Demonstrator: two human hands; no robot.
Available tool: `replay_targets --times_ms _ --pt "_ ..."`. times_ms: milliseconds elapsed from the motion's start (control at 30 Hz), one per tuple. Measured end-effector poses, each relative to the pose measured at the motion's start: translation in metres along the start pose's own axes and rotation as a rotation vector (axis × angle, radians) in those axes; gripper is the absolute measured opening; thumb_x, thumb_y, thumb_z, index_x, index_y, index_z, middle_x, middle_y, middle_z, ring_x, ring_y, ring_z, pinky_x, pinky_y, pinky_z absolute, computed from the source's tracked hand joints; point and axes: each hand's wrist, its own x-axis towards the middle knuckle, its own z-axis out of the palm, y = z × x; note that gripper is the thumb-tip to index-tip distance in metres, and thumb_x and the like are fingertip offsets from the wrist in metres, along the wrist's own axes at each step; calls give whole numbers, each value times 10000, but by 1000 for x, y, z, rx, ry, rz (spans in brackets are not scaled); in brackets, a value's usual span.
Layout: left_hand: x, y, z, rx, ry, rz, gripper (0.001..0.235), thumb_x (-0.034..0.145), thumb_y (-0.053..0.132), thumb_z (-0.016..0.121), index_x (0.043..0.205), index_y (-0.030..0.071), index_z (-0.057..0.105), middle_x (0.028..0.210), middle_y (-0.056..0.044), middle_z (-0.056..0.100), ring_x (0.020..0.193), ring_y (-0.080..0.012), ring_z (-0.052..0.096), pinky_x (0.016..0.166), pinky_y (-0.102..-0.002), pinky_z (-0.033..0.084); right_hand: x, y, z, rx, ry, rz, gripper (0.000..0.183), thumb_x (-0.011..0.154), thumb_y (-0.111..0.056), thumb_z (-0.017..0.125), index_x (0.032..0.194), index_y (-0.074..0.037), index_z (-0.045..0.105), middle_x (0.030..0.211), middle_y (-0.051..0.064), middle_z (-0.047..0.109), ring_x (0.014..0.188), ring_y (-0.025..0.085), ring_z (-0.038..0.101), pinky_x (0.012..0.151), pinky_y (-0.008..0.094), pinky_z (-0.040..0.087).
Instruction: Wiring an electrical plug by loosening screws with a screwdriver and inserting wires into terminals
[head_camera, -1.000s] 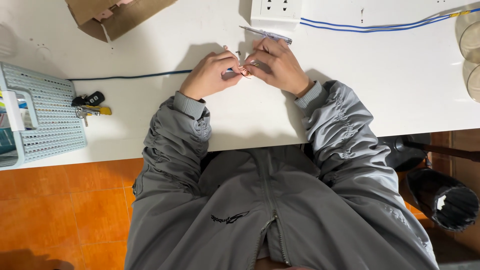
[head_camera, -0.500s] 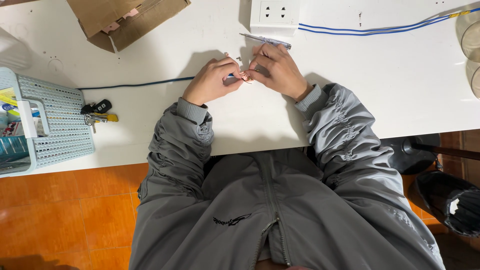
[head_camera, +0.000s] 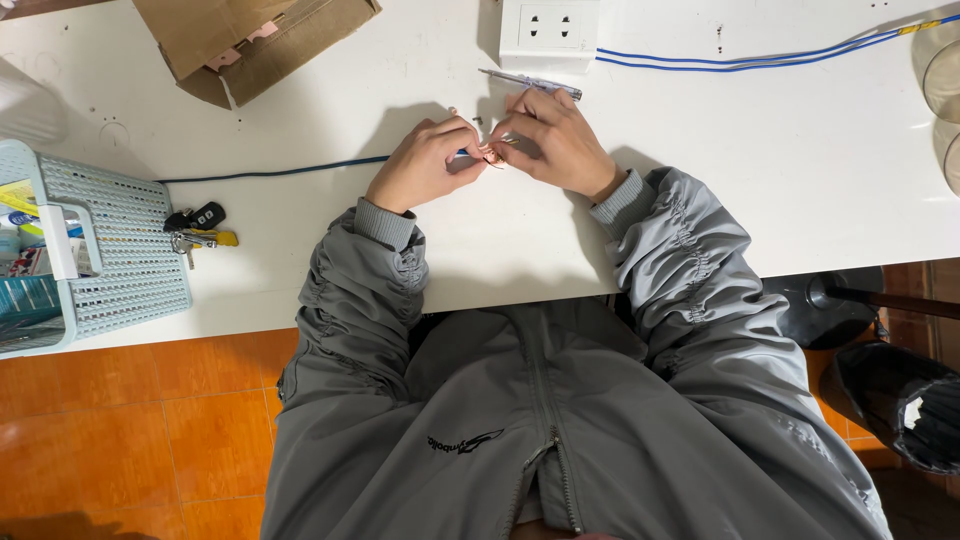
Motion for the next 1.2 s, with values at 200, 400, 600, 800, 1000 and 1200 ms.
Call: replay_targets --times_ms 200,400,600,800,1000,1200 --pt "-2 -4 3 23 4 1 201 1044 32 884 972 45 697 1002 -20 715 786 -209 606 802 -401 540 -2 6 2 60 -19 -19 188 1131 -305 877 1198 -130 889 1158 37 585 1218 239 626 1007 392 373" --pt "-2 -3 2 22 8 5 238 1065 72 899 965 71 683 965 12 703 644 -219 520 1007 -434 587 2 -1 -3 15 -5 7 319 1149 -420 843 1226 -112 858 1221 52 624 1171 228 639 950 401 366" --pt "-3 -7 5 38 2 29 212 1048 33 888 1014 59 681 1031 -26 717 901 -235 667 823 -411 537 -1 6 1 63 -5 -34 133 1151 -269 878 1184 -141 884 1163 34 564 1209 225 633 989 395 353" --pt "-5 -8 5 70 -7 14 192 1052 70 886 1021 77 697 1029 5 741 887 -228 677 856 -427 534 1 2 -2 43 29 -7 251 1132 -342 896 1253 -124 865 1184 42 588 1175 240 618 961 411 381" --pt "-5 -11 5 29 -50 7 162 1071 67 910 1082 56 749 1061 -60 768 743 -144 624 800 -342 593 2 2 -1 60 -8 -13 223 1110 -312 926 1170 -100 895 1164 49 603 1154 250 596 949 414 367" --pt "-2 0 0 21 -14 33 254 1095 27 926 1143 63 679 1132 -26 818 609 -193 522 1252 -580 521 3 -1 -10 96 19 -18 194 1175 -278 921 1287 -121 900 1175 45 553 1109 243 578 931 423 340"
